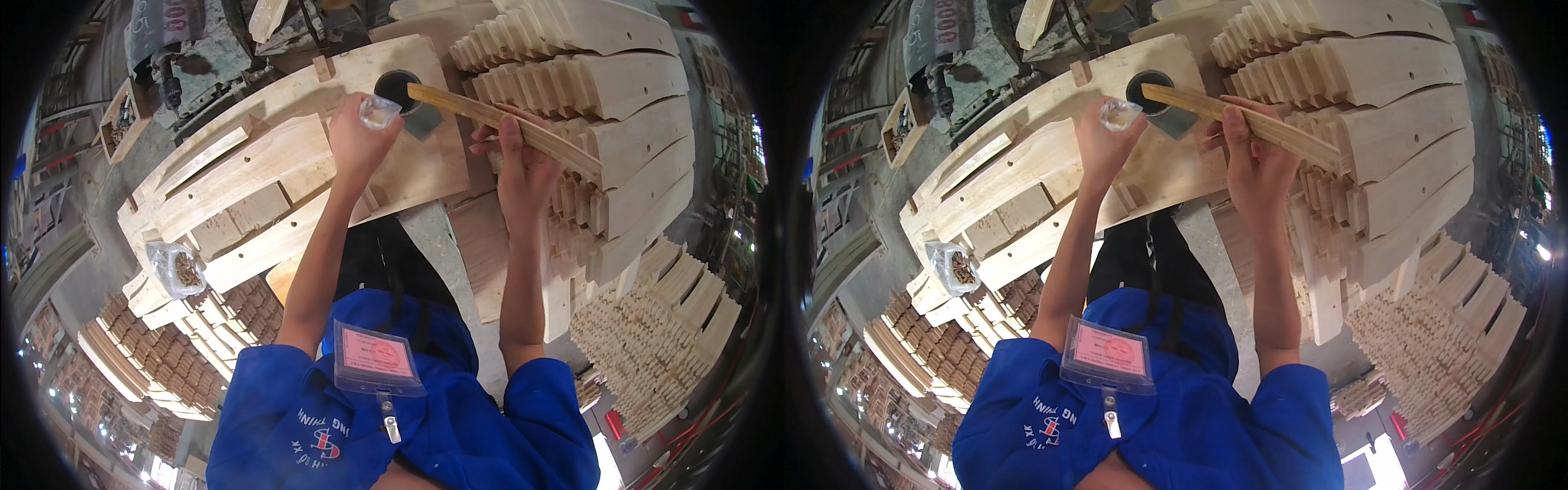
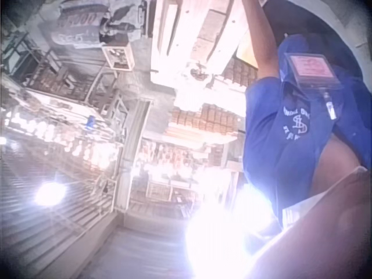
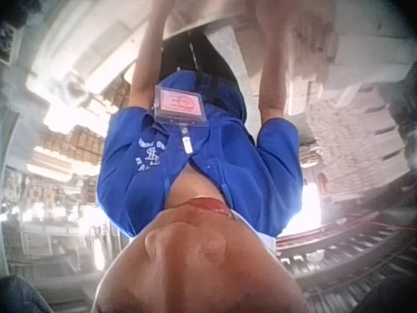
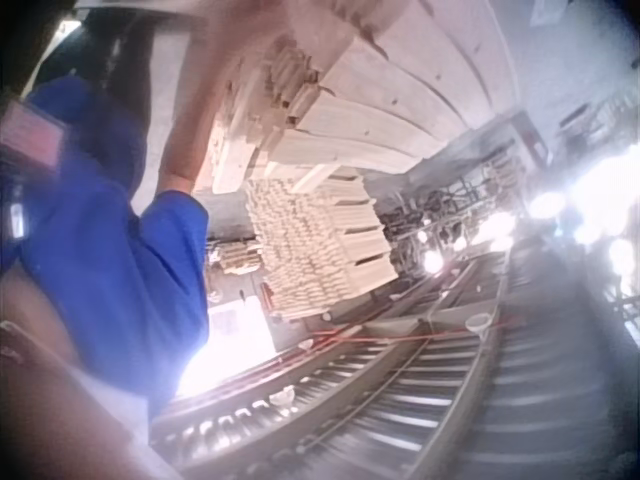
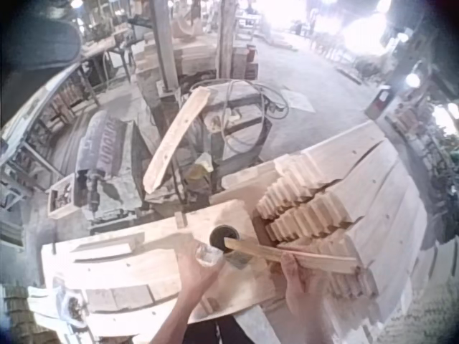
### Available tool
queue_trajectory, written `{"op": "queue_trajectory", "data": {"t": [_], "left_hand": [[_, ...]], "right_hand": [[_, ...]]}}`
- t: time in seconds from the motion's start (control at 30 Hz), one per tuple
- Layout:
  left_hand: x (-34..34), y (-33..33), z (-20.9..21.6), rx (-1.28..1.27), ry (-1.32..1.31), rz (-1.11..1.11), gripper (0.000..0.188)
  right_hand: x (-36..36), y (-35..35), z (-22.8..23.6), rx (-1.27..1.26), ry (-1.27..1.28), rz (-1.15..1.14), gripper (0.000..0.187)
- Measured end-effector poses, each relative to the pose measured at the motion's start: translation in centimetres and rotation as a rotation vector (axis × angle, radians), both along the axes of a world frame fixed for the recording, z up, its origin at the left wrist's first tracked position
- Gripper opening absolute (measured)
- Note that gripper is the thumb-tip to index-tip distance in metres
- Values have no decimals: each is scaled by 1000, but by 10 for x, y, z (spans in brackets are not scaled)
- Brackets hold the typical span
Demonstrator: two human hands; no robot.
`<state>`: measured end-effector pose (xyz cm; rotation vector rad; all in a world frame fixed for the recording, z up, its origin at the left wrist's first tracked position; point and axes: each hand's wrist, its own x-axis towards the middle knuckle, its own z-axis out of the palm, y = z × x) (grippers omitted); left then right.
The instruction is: The person pours a yellow liquid from a small plastic bag into a metal can, then stirs the contents with a wooden stick. The person then walks across the workshop floor and returns to the workbench to continue handling the materials.
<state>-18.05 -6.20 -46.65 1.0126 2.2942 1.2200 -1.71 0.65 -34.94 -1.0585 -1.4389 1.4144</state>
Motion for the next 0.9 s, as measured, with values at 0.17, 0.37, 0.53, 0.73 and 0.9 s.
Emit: {"op": "queue_trajectory", "data": {"t": [0.17, 0.37, 0.53, 0.73, 0.9], "left_hand": [[3, -28, -14, 72, -356, -19, 39], [4, -57, -13, 39, -318, -146, 40], [6, -65, -24, 55, -402, -188, 42], [16, -64, -22, 42, -588, -163, 45], [21, -60, -16, 101, -897, -261, 58]], "right_hand": [[-16, 19, -93, -382, -37, -180, 24], [-45, 17, -154, -387, -186, -284, 24], [-40, 16, -189, -401, -171, -195, 22], [-31, -11, -163, -568, -222, -176, 27], [6, -53, -140, -928, 30, 161, 30]]}}
